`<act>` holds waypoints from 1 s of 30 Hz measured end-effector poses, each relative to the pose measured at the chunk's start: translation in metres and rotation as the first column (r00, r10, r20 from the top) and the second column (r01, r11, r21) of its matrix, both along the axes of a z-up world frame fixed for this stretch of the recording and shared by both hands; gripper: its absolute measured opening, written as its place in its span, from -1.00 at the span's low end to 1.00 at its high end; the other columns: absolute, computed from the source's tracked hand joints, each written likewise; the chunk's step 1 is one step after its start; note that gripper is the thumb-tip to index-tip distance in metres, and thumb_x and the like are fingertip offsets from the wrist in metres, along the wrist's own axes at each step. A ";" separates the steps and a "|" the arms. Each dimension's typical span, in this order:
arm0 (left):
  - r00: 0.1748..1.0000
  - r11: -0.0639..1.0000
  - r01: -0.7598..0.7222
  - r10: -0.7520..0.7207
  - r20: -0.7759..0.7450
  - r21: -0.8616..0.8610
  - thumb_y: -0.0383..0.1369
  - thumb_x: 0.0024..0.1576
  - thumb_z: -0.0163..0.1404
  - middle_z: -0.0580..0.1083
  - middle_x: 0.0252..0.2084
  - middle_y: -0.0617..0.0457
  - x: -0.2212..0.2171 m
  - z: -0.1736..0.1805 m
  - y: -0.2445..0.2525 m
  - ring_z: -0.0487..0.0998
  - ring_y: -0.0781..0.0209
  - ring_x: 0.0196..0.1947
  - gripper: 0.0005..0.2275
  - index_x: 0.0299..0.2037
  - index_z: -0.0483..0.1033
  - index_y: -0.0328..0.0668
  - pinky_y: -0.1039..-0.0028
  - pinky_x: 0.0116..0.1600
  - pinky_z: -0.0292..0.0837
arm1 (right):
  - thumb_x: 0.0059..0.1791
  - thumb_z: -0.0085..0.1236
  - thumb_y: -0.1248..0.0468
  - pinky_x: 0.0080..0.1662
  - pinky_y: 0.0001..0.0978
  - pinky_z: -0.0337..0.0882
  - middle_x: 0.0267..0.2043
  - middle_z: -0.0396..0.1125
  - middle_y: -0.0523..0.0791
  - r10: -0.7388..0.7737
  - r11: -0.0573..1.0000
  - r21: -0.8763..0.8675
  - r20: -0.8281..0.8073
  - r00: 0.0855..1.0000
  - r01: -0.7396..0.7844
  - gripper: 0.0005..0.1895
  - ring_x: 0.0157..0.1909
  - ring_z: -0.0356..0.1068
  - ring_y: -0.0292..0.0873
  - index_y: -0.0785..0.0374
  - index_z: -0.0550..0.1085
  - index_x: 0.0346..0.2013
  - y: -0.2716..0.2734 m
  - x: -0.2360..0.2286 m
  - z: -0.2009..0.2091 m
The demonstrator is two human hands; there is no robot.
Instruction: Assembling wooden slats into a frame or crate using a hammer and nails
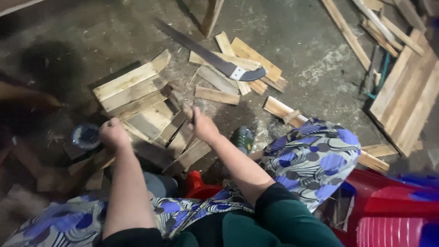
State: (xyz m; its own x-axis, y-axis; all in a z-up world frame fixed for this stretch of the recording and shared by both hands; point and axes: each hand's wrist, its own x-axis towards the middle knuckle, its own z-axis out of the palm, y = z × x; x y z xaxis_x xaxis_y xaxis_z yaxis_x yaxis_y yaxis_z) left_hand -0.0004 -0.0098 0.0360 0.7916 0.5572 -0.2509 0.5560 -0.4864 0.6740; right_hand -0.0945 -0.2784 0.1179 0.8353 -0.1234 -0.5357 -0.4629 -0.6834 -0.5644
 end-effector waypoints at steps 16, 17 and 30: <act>0.976 0.975 -0.185 0.167 0.142 0.124 0.15 0.00 0.12 0.57 -0.38 0.17 0.019 -0.120 -0.011 0.65 0.03 -0.21 -0.70 -0.37 0.65 0.22 0.24 -0.04 0.57 | 0.06 0.10 0.17 0.22 0.36 0.29 0.07 0.35 0.42 -0.023 0.993 -0.116 0.035 0.999 0.027 -0.36 0.18 0.32 0.49 0.19 0.08 0.37 -0.006 0.000 0.000; 0.964 0.971 -0.192 0.159 0.214 0.140 0.11 0.01 0.14 0.55 -0.42 0.14 0.018 -0.115 -0.012 0.65 0.00 -0.25 -0.72 -0.39 0.65 0.22 0.21 -0.10 0.57 | 0.05 0.11 0.15 0.20 0.36 0.30 0.05 0.36 0.40 -0.043 0.992 -0.116 0.046 0.998 0.048 -0.37 0.17 0.33 0.48 0.15 0.10 0.35 -0.008 -0.001 -0.006; 0.949 0.957 -0.235 0.189 0.252 0.168 0.09 0.02 0.15 0.56 -0.38 0.17 0.016 -0.124 -0.022 0.64 -0.07 -0.28 -0.80 -0.34 0.63 0.36 0.15 -0.13 0.58 | 0.04 0.16 0.13 0.15 0.36 0.32 -0.01 0.38 0.40 -0.055 0.987 -0.148 0.066 0.996 0.065 -0.36 0.13 0.35 0.49 0.10 0.11 0.33 -0.019 -0.005 -0.028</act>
